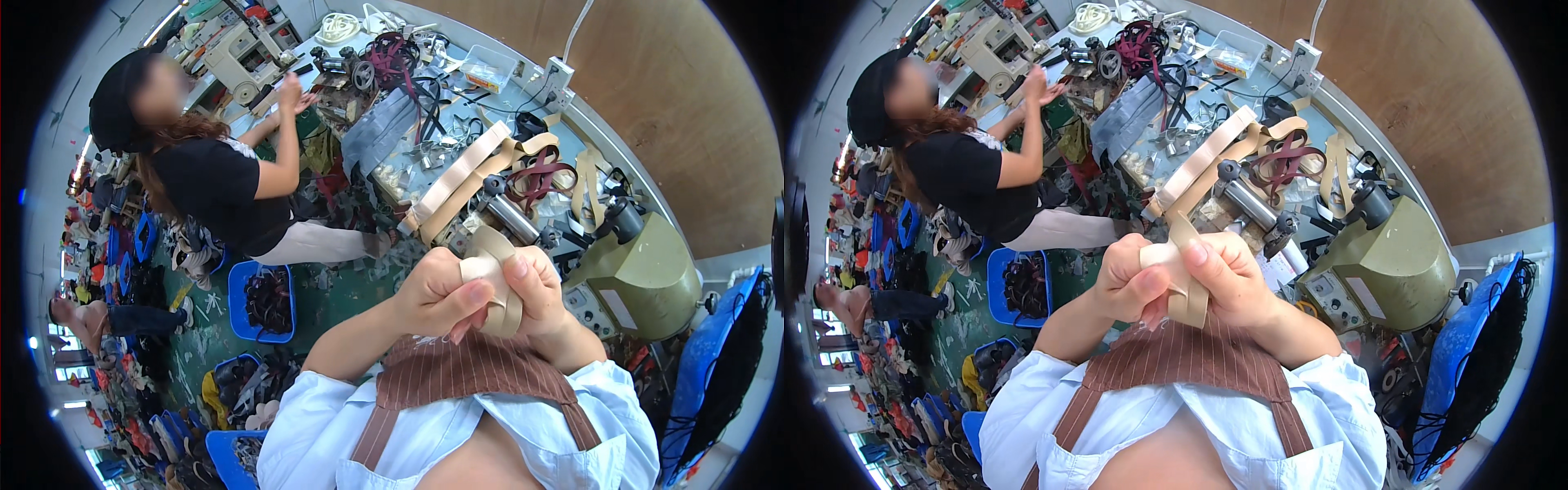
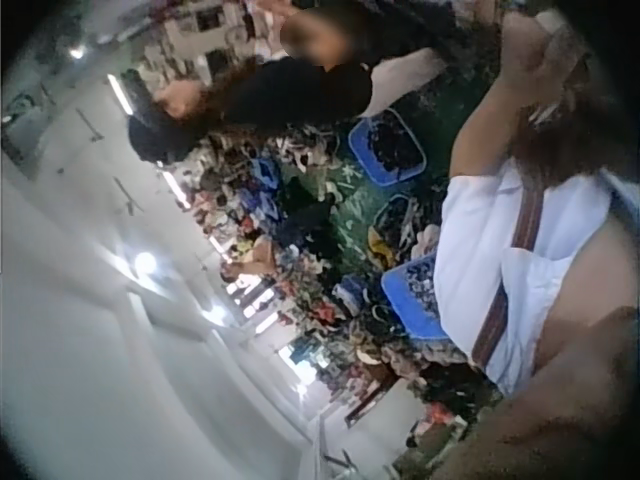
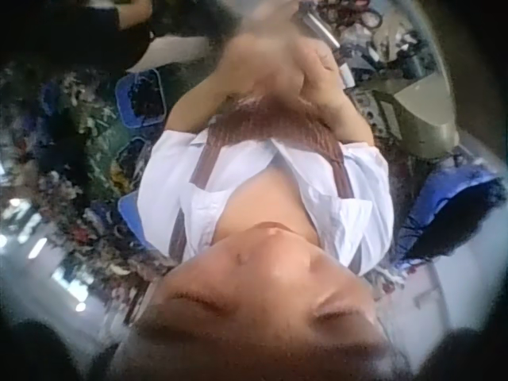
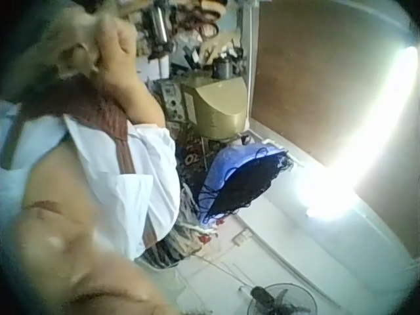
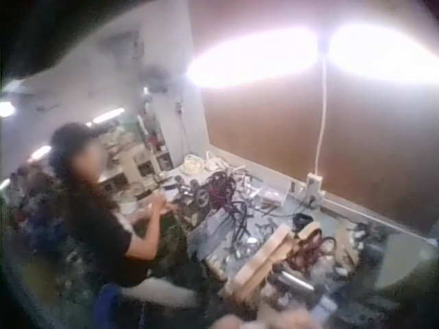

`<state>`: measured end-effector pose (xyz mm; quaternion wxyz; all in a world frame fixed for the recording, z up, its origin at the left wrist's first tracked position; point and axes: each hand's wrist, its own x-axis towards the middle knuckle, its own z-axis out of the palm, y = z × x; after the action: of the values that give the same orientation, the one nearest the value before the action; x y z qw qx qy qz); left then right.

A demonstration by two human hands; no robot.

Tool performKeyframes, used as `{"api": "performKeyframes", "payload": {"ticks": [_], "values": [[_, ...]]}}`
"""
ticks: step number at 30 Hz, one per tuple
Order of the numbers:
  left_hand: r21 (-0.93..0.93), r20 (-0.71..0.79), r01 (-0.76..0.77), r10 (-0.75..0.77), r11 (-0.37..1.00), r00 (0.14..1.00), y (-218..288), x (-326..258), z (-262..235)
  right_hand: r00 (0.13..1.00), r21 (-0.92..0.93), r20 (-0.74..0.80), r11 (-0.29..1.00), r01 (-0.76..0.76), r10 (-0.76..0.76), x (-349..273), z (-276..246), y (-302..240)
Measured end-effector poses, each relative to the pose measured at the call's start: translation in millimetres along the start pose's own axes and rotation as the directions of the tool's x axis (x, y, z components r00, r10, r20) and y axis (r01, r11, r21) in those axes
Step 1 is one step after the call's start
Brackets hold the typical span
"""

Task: The person manipulates beige and maroon fabric straps, folding and aligning them by hand. They feed the straps through a small roller machine on the workbench to flatten or smooth them. The person repeatedly inspects the straps and adjusts their position on the machine throughout the process.

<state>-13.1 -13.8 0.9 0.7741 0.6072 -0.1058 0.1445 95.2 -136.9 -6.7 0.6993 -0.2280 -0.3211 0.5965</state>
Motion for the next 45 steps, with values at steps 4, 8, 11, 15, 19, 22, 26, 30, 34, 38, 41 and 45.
{"api": "performKeyframes", "payload": {"ticks": [4, 8, 11, 15, 19, 22, 26, 30, 34, 38, 41, 45], "values": [[-0.260, -0.037, -0.007, -0.002, 0.965, 0.999, 0, -15, 12, 0.998, 0.025, -0.068, 1.000, 0.014, -0.013, -5, 15, 2], [-0.378, -0.090, 0.004, -0.041, 0.926, 0.995, 1, -19, 16, 0.964, 0.113, -0.264, 0.993, 0.028, 0.003, -14, 15, 26], [-0.415, -0.125, 0.062, -0.124, 0.908, 0.984, -7, -23, 10, 0.956, -0.019, -0.289, 0.999, 0.047, -0.051, -14, 6, 29], [0.136, -0.278, -0.020, 0.057, 0.991, 0.959, -25, -16, -10, 0.922, -0.331, -0.211, 0.912, 0.243, -0.323, -10, -6, 30], [0.359, -0.261, 0.023, 0.077, 0.933, 0.962, -49, -14, -16, 0.822, -0.675, -0.161, 0.669, 0.313, -0.546, -12, -19, 34], [0.184, -0.215, 0.217, -0.176, 0.959, 0.961, -44, -24, -9, 0.741, -0.648, -0.316, 0.705, 0.287, -0.592, -21, -21, 49], [0.230, -0.128, 0.401, -0.381, 0.887, 0.916, -31, -26, -10, 0.644, -0.121, -0.552, 0.815, 0.566, -0.529, -41, -27, 62], [0.398, -0.006, 0.457, -0.496, 0.796, 0.868, -49, -24, -13, 0.514, 0.148, -0.763, 0.669, 0.729, -0.392, -97, -58, 72], [0.517, 0.091, 0.516, -0.643, 0.683, 0.761, -87, -25, -21, 0.238, -0.038, -0.911, 0.643, 0.765, -0.337, -176, -60, 78], [0.492, 0.158, 0.644, -0.787, 0.586, 0.596, -127, -31, -24, 0.064, -0.186, -0.934, 0.634, 0.751, -0.350, -269, -60, 102], [0.503, 0.207, 0.697, -0.855, 0.510, 0.476, -152, -28, -19, -0.185, -0.314, -0.948, 0.674, 0.668, -0.259, -337, -60, 127], [0.650, 0.256, 0.562, -0.844, 0.511, 0.472, -206, -34, -11, -0.325, -0.299, -0.938, 0.755, 0.583, -0.121, -406, -87, 168]]}}
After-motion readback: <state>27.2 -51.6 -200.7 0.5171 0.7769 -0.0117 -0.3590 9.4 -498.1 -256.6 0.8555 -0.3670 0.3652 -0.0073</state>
